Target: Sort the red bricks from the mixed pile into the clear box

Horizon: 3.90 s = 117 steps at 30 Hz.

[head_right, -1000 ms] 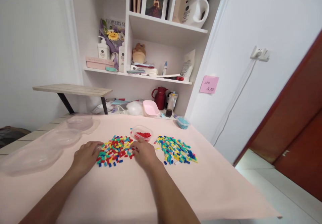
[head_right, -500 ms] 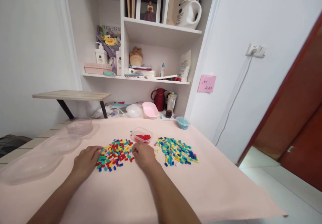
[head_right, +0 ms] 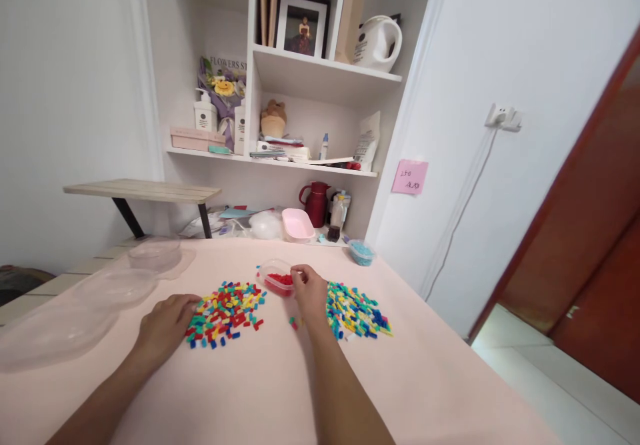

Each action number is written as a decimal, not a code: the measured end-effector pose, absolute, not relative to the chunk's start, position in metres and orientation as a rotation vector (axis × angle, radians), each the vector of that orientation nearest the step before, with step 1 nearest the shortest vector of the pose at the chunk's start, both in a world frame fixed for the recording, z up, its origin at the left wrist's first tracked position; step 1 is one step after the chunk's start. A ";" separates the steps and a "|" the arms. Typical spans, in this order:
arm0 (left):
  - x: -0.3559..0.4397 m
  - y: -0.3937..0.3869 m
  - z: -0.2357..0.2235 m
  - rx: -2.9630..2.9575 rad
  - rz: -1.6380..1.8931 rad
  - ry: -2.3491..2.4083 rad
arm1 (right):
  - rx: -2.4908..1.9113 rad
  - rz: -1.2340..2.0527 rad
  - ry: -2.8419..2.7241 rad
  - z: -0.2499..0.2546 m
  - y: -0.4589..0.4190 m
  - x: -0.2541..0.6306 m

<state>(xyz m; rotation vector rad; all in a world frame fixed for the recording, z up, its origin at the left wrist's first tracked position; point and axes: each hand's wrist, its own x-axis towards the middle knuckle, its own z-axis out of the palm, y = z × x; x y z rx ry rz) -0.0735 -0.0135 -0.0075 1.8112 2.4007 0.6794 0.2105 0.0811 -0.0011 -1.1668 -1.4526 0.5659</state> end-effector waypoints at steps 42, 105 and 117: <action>-0.072 -0.014 -0.010 1.849 0.658 2.405 | -1.142 0.605 -1.427 0.006 0.071 0.213; -0.068 -0.019 -0.005 1.865 0.607 2.407 | -1.157 0.393 -2.229 -0.003 0.058 0.201; -0.068 -0.019 -0.005 1.871 0.580 2.413 | -1.281 0.434 -2.295 0.002 0.052 0.201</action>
